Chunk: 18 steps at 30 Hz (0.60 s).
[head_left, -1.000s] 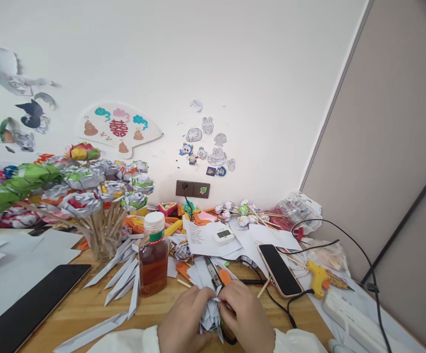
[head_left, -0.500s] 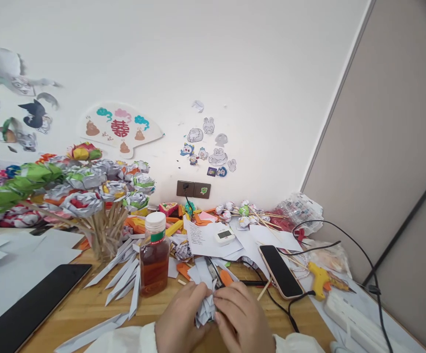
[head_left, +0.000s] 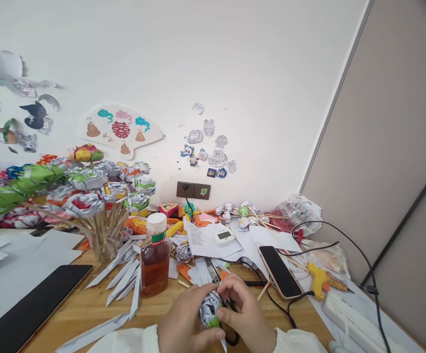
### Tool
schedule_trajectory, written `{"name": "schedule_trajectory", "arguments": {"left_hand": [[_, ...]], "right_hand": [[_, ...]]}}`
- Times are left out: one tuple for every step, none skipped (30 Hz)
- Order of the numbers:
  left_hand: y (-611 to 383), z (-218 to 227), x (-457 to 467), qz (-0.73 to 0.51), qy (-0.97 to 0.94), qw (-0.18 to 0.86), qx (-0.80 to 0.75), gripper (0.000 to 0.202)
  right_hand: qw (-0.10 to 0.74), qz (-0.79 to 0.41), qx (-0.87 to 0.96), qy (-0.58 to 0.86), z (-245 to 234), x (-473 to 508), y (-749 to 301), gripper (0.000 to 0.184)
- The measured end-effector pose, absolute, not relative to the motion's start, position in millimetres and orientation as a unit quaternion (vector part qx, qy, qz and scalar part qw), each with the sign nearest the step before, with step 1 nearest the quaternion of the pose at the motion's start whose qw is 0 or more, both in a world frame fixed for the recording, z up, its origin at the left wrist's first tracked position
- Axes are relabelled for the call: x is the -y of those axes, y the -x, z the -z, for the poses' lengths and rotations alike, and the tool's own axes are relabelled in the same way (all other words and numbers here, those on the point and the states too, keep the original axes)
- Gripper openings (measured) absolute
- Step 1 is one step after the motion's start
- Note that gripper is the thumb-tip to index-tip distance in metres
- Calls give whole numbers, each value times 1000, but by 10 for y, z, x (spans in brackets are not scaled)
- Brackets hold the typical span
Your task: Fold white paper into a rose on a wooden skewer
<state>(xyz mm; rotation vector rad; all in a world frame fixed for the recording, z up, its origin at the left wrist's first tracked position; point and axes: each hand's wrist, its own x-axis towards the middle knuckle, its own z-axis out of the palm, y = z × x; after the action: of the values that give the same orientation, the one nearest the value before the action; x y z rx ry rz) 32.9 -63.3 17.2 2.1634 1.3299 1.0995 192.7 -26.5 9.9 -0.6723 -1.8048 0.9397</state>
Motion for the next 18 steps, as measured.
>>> {"name": "schedule_trajectory", "arguments": {"left_hand": [[-339,-183,640,-381,-774,182,-472,52],[-347,-203,645,-372,-779,179,-473,49],[-354,-228,648,-363,-781,176,-477,43],[-359,-256,650,-359,-780,173,-483,37],[-363,-283,651,-357,-778,168,-489,30],[-365,-305,652,-357,-774,163,-496,25],[-365,-320,654,-357,-772,157,-502,21],[-364,-327,656,-351,-775,152,-503,19],[-363,-327,659,-343,-781,147,-501,19],[-363,-319,662,-335,-787,142,-499,19],[-363,-304,664,-328,-792,136,-497,19],[-365,-285,667,-324,-796,130,-495,20],[-369,-264,668,-322,-798,123,-495,21],[-373,-242,669,-322,-796,117,-499,22],[-378,-222,669,-323,-793,112,-504,22],[-382,-207,668,-324,-792,109,-507,22],[-383,-198,667,-322,-792,110,-508,22],[-382,-196,666,-319,-793,112,-507,22]], "right_hand": [[475,-392,737,278,-99,274,-1923,36],[470,-406,734,277,-105,279,-1924,38],[464,-426,729,269,-113,278,-1928,40],[456,-451,723,256,-121,273,-1936,42],[445,-480,717,242,-127,262,-1944,44],[433,-508,709,229,-127,249,-1950,44],[422,-532,700,220,-121,234,-1954,42],[414,-551,691,217,-110,221,-1953,41],[411,-563,682,219,-93,212,-1947,39],[412,-571,675,222,-74,206,-1938,38],[414,-576,668,225,-55,205,-1926,37],[418,-579,663,226,-39,208,-1912,37],[422,-579,660,228,-26,215,-1899,38],[426,-579,657,230,-18,224,-1887,38],[428,-578,655,233,-15,233,-1877,38],[429,-577,653,238,-16,243,-1869,38],[428,-575,653,245,-21,252,-1864,38],[426,-571,654,255,-29,260,-1862,37]]}}
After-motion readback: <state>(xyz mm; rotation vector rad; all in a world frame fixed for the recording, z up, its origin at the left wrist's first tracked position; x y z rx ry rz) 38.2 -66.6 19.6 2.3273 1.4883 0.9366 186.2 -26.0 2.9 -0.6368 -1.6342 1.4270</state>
